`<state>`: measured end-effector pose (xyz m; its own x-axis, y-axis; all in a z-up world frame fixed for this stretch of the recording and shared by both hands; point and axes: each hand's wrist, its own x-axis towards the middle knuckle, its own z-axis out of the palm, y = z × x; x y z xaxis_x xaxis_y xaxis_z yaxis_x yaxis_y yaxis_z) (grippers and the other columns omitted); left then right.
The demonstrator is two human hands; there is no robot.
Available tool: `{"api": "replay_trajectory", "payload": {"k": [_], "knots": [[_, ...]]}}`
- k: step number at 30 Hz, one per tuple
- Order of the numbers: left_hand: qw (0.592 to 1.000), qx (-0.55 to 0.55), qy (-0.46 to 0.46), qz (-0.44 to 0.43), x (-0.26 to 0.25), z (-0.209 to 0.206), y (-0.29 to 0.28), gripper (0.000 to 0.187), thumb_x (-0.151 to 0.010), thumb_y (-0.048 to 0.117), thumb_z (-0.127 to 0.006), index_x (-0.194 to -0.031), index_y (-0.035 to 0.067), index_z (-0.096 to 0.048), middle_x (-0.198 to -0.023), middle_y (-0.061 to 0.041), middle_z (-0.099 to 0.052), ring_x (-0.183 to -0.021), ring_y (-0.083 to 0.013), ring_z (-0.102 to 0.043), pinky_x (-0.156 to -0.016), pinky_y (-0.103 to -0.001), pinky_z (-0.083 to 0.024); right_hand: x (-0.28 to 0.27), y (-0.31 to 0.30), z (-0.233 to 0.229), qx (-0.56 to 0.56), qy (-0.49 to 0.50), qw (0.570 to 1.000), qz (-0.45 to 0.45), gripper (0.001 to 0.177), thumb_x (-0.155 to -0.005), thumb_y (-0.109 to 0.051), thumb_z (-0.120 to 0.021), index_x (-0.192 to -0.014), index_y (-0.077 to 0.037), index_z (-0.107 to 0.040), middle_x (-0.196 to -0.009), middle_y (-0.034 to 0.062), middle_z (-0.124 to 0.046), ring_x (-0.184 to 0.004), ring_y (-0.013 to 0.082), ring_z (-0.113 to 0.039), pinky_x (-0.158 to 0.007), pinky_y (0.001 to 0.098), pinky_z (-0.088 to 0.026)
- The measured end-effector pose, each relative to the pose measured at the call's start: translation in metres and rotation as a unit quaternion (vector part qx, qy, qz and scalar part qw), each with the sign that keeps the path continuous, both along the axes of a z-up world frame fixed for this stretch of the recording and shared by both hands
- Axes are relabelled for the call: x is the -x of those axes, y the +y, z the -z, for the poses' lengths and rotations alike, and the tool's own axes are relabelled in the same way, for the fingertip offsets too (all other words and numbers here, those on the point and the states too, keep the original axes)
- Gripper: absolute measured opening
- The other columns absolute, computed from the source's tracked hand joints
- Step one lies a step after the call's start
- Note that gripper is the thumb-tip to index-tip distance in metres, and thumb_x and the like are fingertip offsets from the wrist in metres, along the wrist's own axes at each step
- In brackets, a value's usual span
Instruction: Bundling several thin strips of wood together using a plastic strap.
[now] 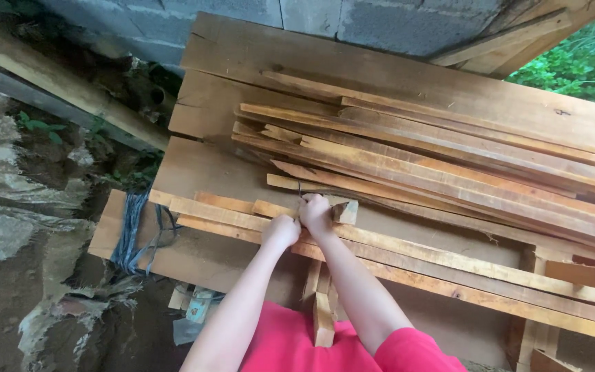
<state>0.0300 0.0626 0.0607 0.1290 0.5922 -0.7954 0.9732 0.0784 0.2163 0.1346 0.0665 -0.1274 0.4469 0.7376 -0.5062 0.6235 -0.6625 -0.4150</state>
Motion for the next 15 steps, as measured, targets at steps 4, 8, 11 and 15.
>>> {"api": "replay_trajectory", "payload": {"k": [4, 8, 11, 15], "knots": [[0.999, 0.000, -0.038, -0.012, 0.006, 0.016, -0.006, 0.053, -0.099, 0.042, -0.042, -0.113, 0.006, -0.078, -0.124, -0.016, -0.073, -0.126, -0.0334, -0.064, -0.108, -0.046, -0.050, -0.002, -0.002, -0.005, -0.058, 0.125, 0.987, 0.083, 0.017, -0.090, -0.042, -0.074, -0.094, -0.028, -0.083, -0.084, 0.0049, -0.079, -0.093, 0.0275, -0.076, -0.079, 0.0410, -0.062], [0.997, 0.000, -0.065, -0.045, 0.017, 0.061, -0.005, 0.052, -0.098, 0.042, -0.044, -0.110, 0.005, -0.078, -0.118, -0.016, -0.075, -0.122, -0.0334, -0.066, -0.105, -0.047, -0.052, -0.006, 0.005, 0.005, -0.045, 0.160, 0.980, 0.107, 0.019, -0.090, -0.039, -0.074, -0.096, -0.023, -0.082, -0.076, 0.0051, -0.078, -0.085, 0.0224, -0.078, -0.080, 0.0361, -0.061], [0.983, 0.014, -0.117, -0.143, 0.031, 0.053, 0.003, 0.058, -0.101, 0.047, -0.040, -0.112, 0.002, -0.075, -0.097, -0.017, -0.076, -0.091, -0.0292, -0.071, -0.089, -0.044, -0.056, -0.007, 0.007, 0.006, -0.014, 0.151, 0.982, 0.111, 0.024, -0.083, -0.039, -0.081, -0.099, -0.022, -0.080, -0.080, 0.0053, -0.079, -0.095, 0.0236, -0.077, -0.087, 0.0387, -0.060], [0.973, -0.042, -0.138, -0.179, 0.046, 0.020, 0.035, 0.058, -0.106, 0.043, -0.031, -0.100, 0.013, -0.080, -0.089, -0.014, -0.077, -0.075, -0.0284, -0.076, -0.088, -0.042, -0.056, -0.010, 0.011, -0.006, -0.039, 0.255, 0.953, 0.158, 0.002, -0.074, -0.018, -0.075, -0.075, -0.016, -0.077, -0.048, 0.0018, -0.067, -0.048, 0.0135, -0.069, -0.056, 0.0212, -0.053]]}}
